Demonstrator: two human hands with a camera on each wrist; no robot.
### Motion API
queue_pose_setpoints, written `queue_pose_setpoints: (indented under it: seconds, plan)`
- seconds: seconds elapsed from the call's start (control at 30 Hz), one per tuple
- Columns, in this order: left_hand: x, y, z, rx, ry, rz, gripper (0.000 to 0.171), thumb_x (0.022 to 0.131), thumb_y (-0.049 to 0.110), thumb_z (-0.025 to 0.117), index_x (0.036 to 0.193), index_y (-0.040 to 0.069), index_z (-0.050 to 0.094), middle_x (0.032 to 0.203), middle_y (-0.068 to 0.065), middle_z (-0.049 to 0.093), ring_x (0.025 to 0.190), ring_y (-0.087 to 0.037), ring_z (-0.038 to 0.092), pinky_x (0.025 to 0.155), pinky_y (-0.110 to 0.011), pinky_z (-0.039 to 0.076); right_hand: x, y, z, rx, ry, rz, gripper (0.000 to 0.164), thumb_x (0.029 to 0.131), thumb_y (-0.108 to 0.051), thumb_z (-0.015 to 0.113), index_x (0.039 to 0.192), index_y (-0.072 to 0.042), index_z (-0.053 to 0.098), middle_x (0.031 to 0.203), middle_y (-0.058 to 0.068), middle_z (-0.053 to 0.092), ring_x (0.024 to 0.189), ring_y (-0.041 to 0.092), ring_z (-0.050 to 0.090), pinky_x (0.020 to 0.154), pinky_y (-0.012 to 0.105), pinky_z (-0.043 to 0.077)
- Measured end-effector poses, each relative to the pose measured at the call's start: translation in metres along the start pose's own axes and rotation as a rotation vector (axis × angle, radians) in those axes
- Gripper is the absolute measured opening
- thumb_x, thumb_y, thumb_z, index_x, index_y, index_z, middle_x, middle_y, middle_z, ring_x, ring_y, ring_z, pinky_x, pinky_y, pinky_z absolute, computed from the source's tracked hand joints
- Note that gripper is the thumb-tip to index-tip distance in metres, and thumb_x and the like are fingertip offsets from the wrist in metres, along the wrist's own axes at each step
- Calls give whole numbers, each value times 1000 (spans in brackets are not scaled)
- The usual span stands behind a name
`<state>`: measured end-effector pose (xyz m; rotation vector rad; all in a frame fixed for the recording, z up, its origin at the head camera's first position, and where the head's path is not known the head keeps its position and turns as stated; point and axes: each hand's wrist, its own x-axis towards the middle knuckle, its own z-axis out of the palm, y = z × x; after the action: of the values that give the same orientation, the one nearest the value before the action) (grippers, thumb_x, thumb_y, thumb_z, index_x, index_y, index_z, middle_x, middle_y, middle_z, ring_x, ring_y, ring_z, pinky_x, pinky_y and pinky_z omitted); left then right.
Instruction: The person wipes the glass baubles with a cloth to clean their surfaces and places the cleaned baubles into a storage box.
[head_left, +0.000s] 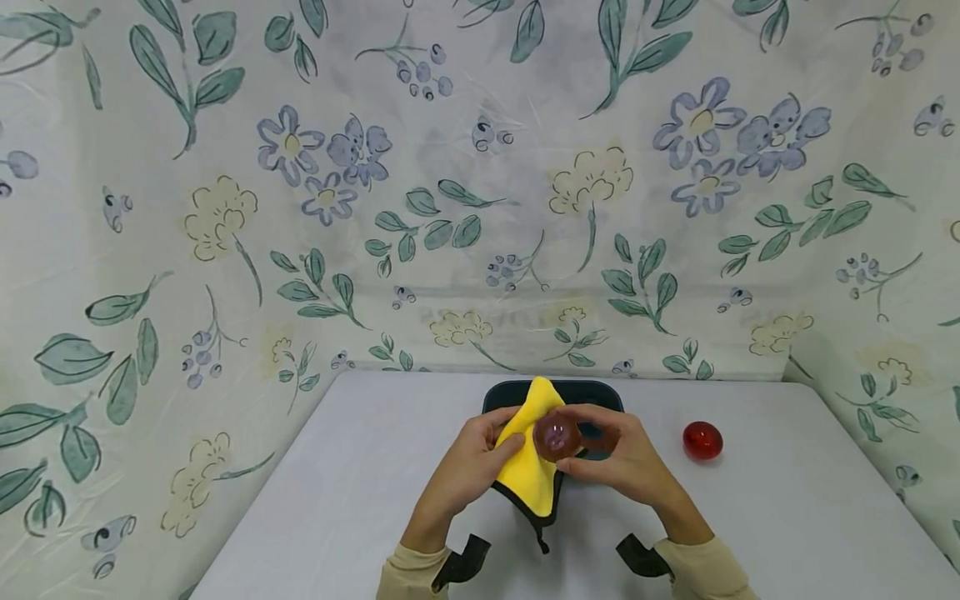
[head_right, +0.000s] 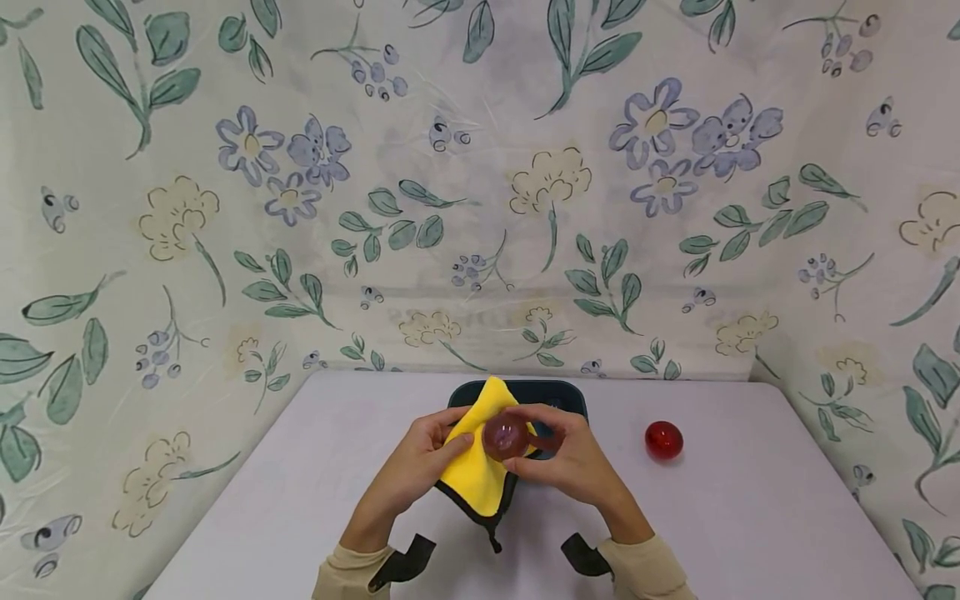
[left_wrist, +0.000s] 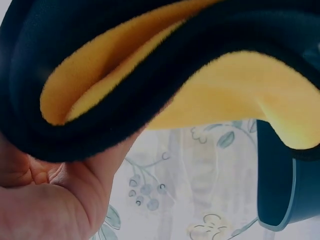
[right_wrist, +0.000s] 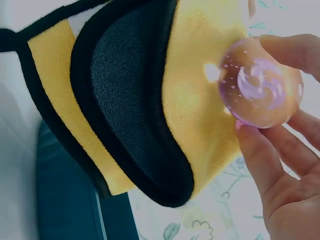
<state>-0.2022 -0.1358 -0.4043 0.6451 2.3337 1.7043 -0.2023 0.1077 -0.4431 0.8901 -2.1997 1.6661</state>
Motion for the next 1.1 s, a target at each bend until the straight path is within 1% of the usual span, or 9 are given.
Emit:
queue_pose_setpoints:
  seconds: [0.1, 0.17, 0.4, 0.57, 0.73, 0.97, 1.1]
  plan:
    - [0, 0, 0, -3, -11, -7, 49, 104, 17, 58, 149, -1, 50, 100, -18, 73, 76, -16, 69, 72, -26, 61, 1, 1, 0, -5, 28, -6, 52, 83, -7, 84, 133, -6, 67, 131, 18, 70, 106, 11, 70, 86, 27, 62]
    - [1, 1, 1, -3, -17, -7, 49, 104, 17, 58, 149, -1, 50, 100, -18, 73, 76, -15, 69, 72, -26, 62, 2, 1, -2, 3, 35, -7, 52, 84, -6, 83, 133, -5, 66, 131, 19, 70, 106, 10, 70, 86, 27, 62]
    - [2, 3, 3, -12, -24, -12, 49, 104, 17, 58, 149, 0, 50, 99, -18, 74, 76, -15, 70, 71, -27, 62, 3, 2, -6, 4, 45, 6, 53, 84, -6, 83, 134, -7, 66, 133, 17, 69, 112, 4, 67, 91, 34, 63]
    - [2, 5, 5, -18, -24, -18, 48, 104, 17, 58, 148, 0, 52, 99, -18, 75, 76, -15, 71, 72, -28, 62, 5, 4, -8, 26, 52, 16, 53, 84, -6, 84, 134, -9, 66, 135, 16, 65, 114, 6, 67, 93, 34, 62]
    - [1, 6, 6, -17, -21, -23, 49, 104, 18, 59, 149, 0, 51, 102, -18, 75, 78, -16, 71, 73, -31, 63, 4, 5, -9, 29, 63, 39, 53, 82, -7, 85, 132, -11, 66, 132, 14, 64, 114, 9, 67, 93, 34, 61]
    - [-1, 8, 5, -15, -18, -29, 51, 104, 19, 59, 150, 0, 49, 107, -18, 75, 82, -16, 72, 77, -34, 65, 4, 6, -8, -1, 83, 74, 56, 81, -6, 86, 133, -10, 66, 131, 13, 65, 112, 6, 66, 95, 34, 61]
    - [-2, 9, 5, -17, -18, -29, 51, 104, 18, 59, 150, -1, 49, 107, -19, 75, 82, -17, 73, 77, -34, 65, 4, 5, -8, -26, 83, 97, 57, 81, -9, 86, 135, -12, 65, 132, 13, 65, 112, 11, 67, 96, 35, 60]
